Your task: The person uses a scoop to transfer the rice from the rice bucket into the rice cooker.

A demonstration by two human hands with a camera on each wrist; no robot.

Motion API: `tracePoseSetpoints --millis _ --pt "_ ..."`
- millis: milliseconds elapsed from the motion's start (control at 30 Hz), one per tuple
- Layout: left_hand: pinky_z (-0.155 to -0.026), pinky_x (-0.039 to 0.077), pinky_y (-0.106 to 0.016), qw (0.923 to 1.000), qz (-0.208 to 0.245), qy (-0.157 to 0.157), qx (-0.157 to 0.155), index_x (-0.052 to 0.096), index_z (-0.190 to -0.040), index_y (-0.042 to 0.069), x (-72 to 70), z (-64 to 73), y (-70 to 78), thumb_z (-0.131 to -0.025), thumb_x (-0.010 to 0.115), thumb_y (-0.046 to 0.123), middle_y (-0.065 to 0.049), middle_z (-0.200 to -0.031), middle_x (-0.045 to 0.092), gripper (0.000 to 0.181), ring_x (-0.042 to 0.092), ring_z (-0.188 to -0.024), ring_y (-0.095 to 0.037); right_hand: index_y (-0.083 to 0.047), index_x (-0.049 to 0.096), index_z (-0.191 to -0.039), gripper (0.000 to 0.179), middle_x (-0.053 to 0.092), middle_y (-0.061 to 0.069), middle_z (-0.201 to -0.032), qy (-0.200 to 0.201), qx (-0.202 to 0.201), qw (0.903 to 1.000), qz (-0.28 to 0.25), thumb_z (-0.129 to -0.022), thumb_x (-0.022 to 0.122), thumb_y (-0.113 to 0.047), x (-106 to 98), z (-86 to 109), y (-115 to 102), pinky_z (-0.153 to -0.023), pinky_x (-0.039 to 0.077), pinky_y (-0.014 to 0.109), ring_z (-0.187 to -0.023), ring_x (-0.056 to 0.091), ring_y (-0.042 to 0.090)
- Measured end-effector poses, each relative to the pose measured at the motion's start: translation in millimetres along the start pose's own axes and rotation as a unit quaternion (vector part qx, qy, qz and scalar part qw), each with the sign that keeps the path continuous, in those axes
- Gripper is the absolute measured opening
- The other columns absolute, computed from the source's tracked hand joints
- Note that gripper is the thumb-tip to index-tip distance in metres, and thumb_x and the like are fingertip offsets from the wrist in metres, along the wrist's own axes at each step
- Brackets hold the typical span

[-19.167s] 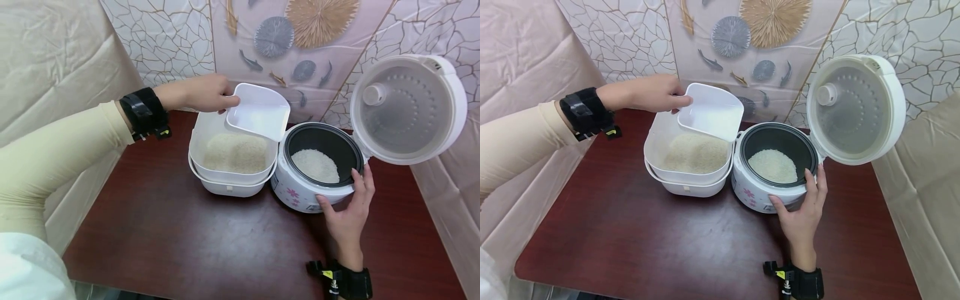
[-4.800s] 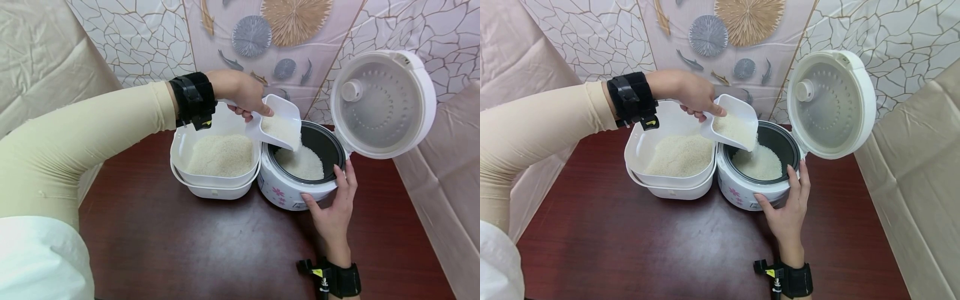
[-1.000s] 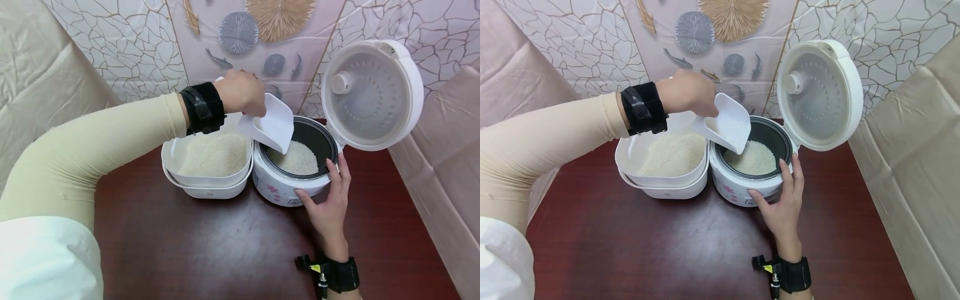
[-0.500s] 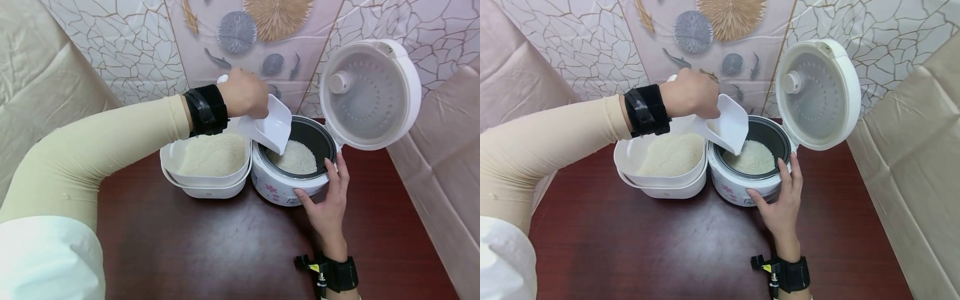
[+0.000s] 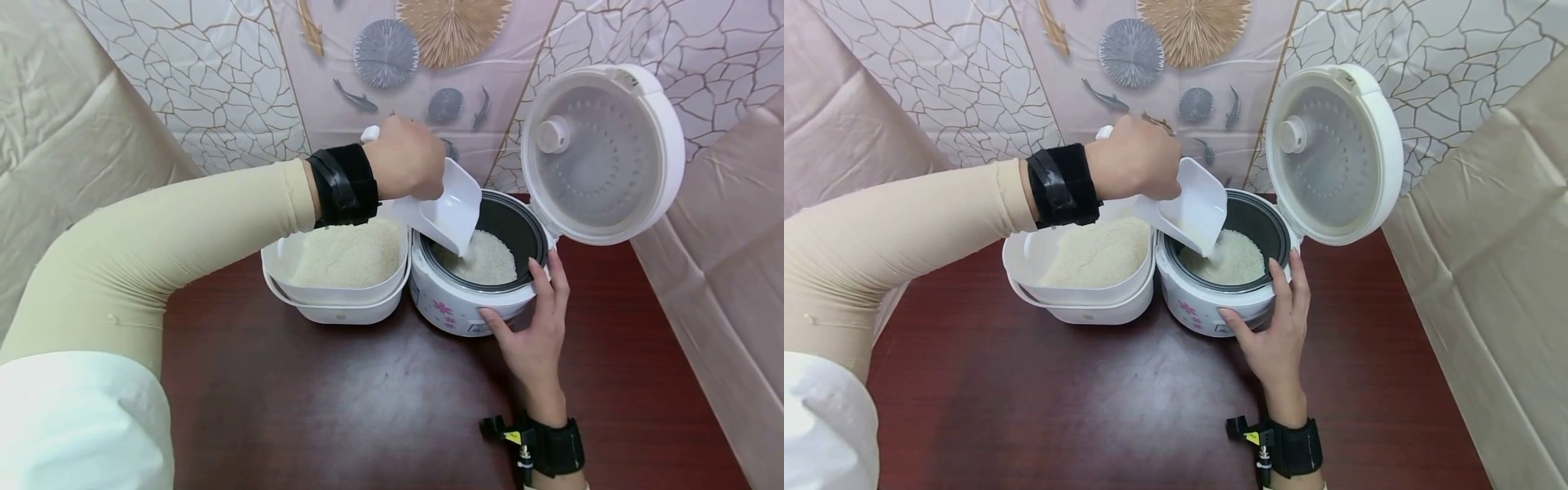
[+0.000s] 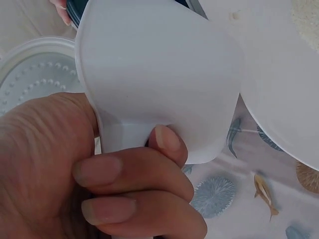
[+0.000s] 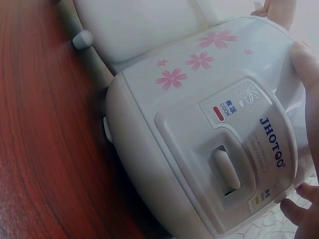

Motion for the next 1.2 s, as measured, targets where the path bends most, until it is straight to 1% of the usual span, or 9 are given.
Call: tracePoseSetpoints --millis 200,367,467,633,800,900,1033,1133,1200 --pt "-0.098 0.048 -0.046 0.9998 -0.006 0.014 0.009 0.069 -0.117 0.014 1.2 0.7 1.5 -0.094 0.054 0.032 -0.004 -0.113 0.065 0.033 0.057 -0.104 -0.023 -0.01 0.051 -0.155 0.097 0.03 0.006 -0.171 -0.001 0.003 1.0 -0.002 -0.084 0.078 -0.07 0.9 0.2 -1.2 -0.122 0.029 0.055 -0.156 0.029 0.033" --pt "-0.098 0.047 -0.046 0.9999 -0.002 0.009 0.009 0.069 -0.119 0.013 1.3 1.9 0.2 -0.095 0.055 0.033 -0.004 -0.115 0.064 0.034 0.057 -0.105 -0.023 -0.011 0.051 -0.155 0.096 0.029 0.006 -0.172 -0.005 0.005 1.0 -0.001 -0.085 0.078 -0.07 1.4 0.0 -1.7 -0.122 0.029 0.055 -0.157 0.028 0.033" --pt "-0.098 0.048 -0.045 0.9998 -0.005 0.008 0.015 0.07 -0.118 0.014 0.5 2.6 0.8 -0.095 0.054 0.033 -0.004 -0.114 0.064 0.034 0.057 -0.105 -0.023 -0.01 0.051 -0.155 0.097 0.029 0.006 -0.172 -0.002 0.004 1.0 -0.002 -0.084 0.078 -0.07 1.5 -0.4 -1.5 -0.122 0.029 0.055 -0.157 0.028 0.033" --pt "-0.094 0.05 -0.042 0.999 -0.027 0.022 0.027 0.07 -0.12 0.014 1.0 3.4 5.8 -0.097 0.054 0.037 -0.003 -0.112 0.066 0.036 0.059 -0.102 -0.022 -0.007 0.051 -0.154 0.099 0.029 0.008 -0.171 0.0 0.002 1.0 -0.001 -0.084 0.077 -0.071 0.9 -0.5 -0.3 -0.122 0.029 0.054 -0.156 0.028 0.034" --pt "-0.087 0.055 -0.041 0.997 -0.048 0.048 0.037 0.071 -0.119 0.013 6.1 5.5 12.1 -0.097 0.054 0.038 -0.003 -0.113 0.068 0.037 0.062 -0.098 -0.021 -0.006 0.051 -0.154 0.099 0.03 0.01 -0.171 0.001 0.001 1.0 -0.005 -0.084 0.078 -0.071 1.5 0.6 -0.4 -0.122 0.028 0.054 -0.156 0.028 0.034" --pt "-0.084 0.057 -0.041 0.9941 -0.058 0.077 0.05 0.073 -0.113 0.013 9.9 8.3 16.8 -0.097 0.055 0.035 -0.003 -0.111 0.07 0.032 0.064 -0.097 -0.019 -0.006 0.05 -0.154 0.1 0.03 0.011 -0.171 0.001 0.004 1.0 -0.004 -0.084 0.077 -0.072 1.9 1.7 -1.7 -0.122 0.028 0.054 -0.156 0.028 0.034" --pt "-0.077 0.057 -0.038 0.9865 -0.077 0.129 0.066 0.076 -0.107 0.015 15.9 14.8 25.0 -0.098 0.056 0.03 -0.002 -0.104 0.072 0.026 0.067 -0.092 -0.019 -0.004 0.051 -0.153 0.099 0.031 0.014 -0.17 0.009 0.001 1.0 -0.002 -0.085 0.077 -0.071 2.3 1.5 -4.9 -0.122 0.028 0.053 -0.156 0.029 0.035" --pt "-0.074 0.057 -0.037 0.9795 -0.097 0.158 0.079 0.076 -0.104 0.018 21.3 20.7 31.9 -0.099 0.055 0.026 -0.001 -0.1 0.072 0.023 0.068 -0.088 -0.02 -0.003 0.052 -0.152 0.098 0.032 0.016 -0.169 0.015 -0.006 0.9999 -0.003 -0.085 0.077 -0.07 3.0 0.2 -7.6 -0.122 0.028 0.051 -0.155 0.03 0.036" --pt "-0.073 0.056 -0.038 0.975 -0.109 0.172 0.09 0.077 -0.105 0.019 25.7 24.1 35.6 -0.101 0.055 0.026 0.0 -0.1 0.072 0.024 0.069 -0.088 -0.02 -0.002 0.052 -0.151 0.098 0.033 0.017 -0.168 0.017 -0.008 0.9998 -0.004 -0.085 0.077 -0.07 3.6 -0.4 -8.9 -0.122 0.028 0.051 -0.155 0.03 0.036"
Point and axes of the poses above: each hand's wrist, its own z-axis away from the middle knuckle, its own x-axis out of the palm, y = z × x, the point moved 2 cm from there along -z, towards the middle knuckle
